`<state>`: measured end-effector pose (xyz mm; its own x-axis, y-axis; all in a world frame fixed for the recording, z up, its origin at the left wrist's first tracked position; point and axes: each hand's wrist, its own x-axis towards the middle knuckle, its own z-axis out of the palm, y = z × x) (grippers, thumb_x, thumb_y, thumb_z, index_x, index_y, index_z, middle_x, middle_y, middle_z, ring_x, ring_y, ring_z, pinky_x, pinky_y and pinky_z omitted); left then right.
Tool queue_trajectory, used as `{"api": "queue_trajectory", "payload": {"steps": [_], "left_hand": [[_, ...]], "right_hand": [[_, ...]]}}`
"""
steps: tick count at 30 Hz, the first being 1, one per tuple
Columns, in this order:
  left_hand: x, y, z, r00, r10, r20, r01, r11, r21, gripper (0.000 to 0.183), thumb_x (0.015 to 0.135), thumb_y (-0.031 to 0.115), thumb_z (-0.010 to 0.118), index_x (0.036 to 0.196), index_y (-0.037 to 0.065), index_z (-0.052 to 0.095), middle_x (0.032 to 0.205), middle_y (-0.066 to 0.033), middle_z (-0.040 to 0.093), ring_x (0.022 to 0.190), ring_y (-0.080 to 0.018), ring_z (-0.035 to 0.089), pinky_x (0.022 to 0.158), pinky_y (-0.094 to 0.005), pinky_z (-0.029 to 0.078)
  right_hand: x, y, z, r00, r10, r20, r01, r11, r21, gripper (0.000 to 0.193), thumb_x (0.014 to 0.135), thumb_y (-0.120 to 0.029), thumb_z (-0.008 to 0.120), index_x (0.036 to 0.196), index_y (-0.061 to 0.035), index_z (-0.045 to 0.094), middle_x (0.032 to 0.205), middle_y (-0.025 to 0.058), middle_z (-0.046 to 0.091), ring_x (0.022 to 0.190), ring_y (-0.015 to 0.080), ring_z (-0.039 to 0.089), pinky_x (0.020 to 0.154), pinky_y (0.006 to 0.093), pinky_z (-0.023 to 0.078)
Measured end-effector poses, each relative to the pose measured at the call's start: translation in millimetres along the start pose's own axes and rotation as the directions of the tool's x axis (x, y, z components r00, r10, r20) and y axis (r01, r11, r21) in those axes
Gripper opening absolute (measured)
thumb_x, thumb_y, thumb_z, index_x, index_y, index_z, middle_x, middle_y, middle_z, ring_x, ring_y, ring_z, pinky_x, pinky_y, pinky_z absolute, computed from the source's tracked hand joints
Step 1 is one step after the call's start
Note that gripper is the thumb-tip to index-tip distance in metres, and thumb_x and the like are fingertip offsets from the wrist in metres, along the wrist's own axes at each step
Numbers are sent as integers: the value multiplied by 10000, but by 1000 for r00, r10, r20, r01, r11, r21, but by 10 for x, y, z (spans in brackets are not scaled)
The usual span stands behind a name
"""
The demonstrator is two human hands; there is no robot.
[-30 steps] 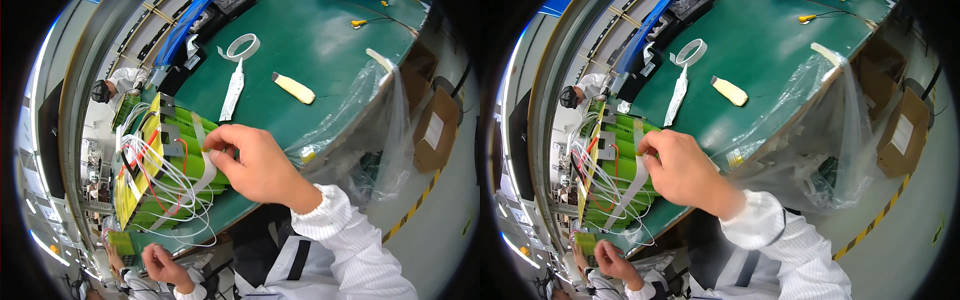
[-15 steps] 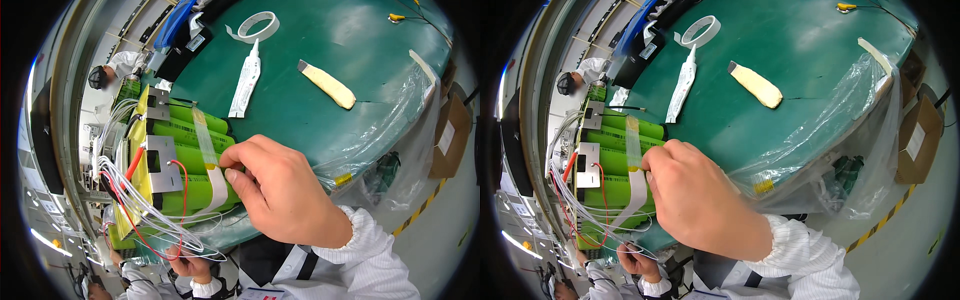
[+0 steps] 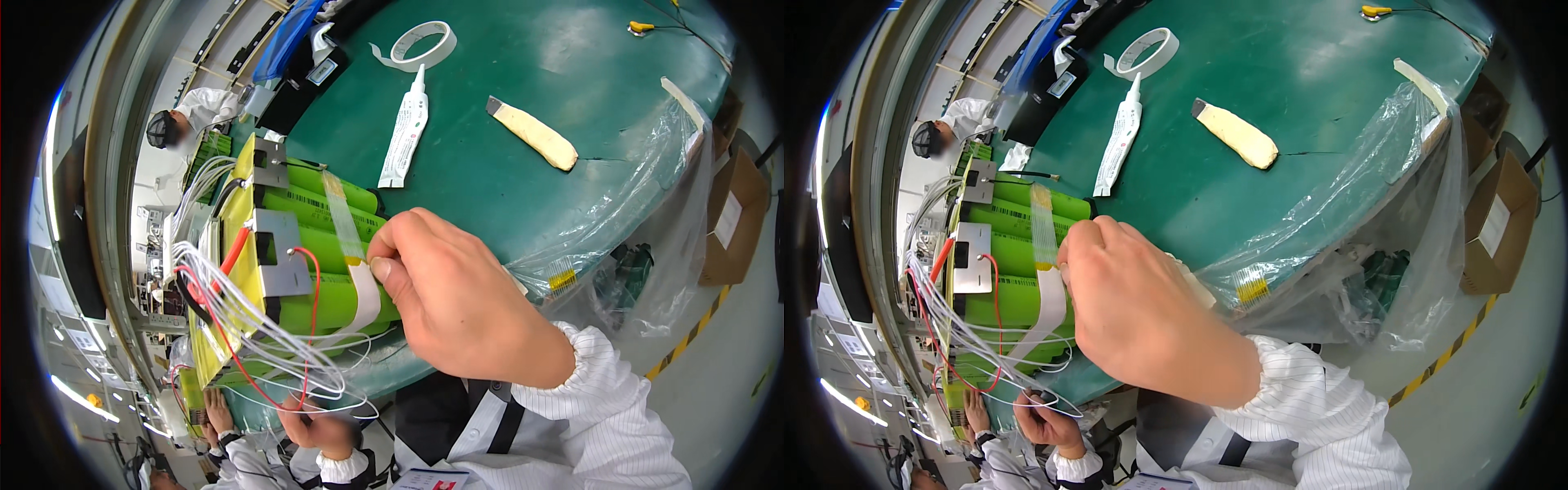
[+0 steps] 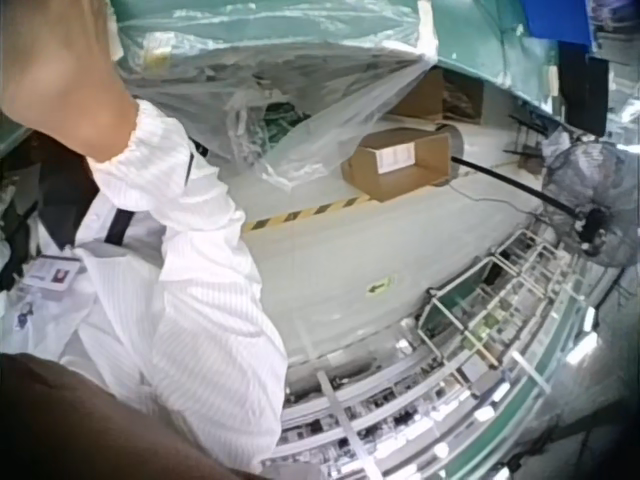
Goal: The person secures a battery pack consisting of green cylindrical cells using clear adhesive tape and zip ties. They apply tape to the sides and top of the pack, then use zip ties to bundle the wires and further secure the components. The person also handles red and black wires connected to the pack.
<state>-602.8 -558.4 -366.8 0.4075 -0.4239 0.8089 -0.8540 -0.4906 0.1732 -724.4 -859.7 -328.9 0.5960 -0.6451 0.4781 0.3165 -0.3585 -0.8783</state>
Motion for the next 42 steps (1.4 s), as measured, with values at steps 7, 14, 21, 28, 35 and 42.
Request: {"api": "queue_trajectory", "payload": {"steps": [7, 14, 21, 28, 35, 42], "left_hand": [[-19, -66, 4, 995, 102, 13, -101, 995, -25, 210, 951, 22, 532, 1092, -116, 603, 884, -153, 620, 724, -211, 541, 624, -307, 419], [139, 137, 44, 998, -5, -64, -3, 993, -119, 129, 871, -36, 591, 988, -44, 644, 766, -133, 610, 612, -207, 520, 539, -298, 387], [119, -7, -125, 812, -583, 14, 433, 587, -685, 140, 960, 18, 587, 1071, -56, 631, 897, -82, 645, 684, -74, 564, 537, -214, 450], [523, -286, -106, 663, -629, 406, 673, 263, -691, 299, 933, 62, 616, 1192, -87, 615, 796, -81, 644, 591, -105, 586, 505, -246, 494], [682, -389, 73, 568, -572, 592, 629, -163, -760, 227, 945, 65, 595, 1118, -79, 628, 765, -65, 642, 555, -104, 594, 499, -246, 518], [679, -327, -2, 580, -574, 579, 602, -178, -779, 235, 955, 71, 586, 1138, -76, 598, 897, -91, 670, 574, -101, 609, 513, -239, 514]], "right_hand": [[10, -12, -19, 999, 36, -35, -39, 997, -71, 93, 954, -67, 555, 995, 14, 574, 834, 143, 609, 752, 259, 610, 701, 348, 487], [0, 120, -134, 979, 161, 123, -164, 986, 14, 134, 989, -101, 528, 1005, 12, 598, 827, 87, 638, 754, 143, 593, 692, 293, 475], [17, 337, -178, 999, 31, 40, -26, 993, -115, 163, 1025, -135, 504, 1013, 9, 579, 774, 0, 571, 667, 80, 484, 634, 259, 427], [14, 305, -299, 973, -142, -179, 12, 815, -580, 189, 985, -133, 569, 892, 28, 603, 726, 29, 590, 643, 136, 509, 600, 309, 409], [-85, 178, -207, 919, -371, -136, 49, 448, -893, 150, 936, -95, 577, 989, 41, 614, 728, 182, 612, 650, 293, 544, 624, 390, 431], [-154, 81, -227, 940, -311, -138, 2, 412, -911, 180, 977, -81, 528, 1039, 62, 619, 870, 198, 675, 746, 277, 600, 711, 372, 467]]}}
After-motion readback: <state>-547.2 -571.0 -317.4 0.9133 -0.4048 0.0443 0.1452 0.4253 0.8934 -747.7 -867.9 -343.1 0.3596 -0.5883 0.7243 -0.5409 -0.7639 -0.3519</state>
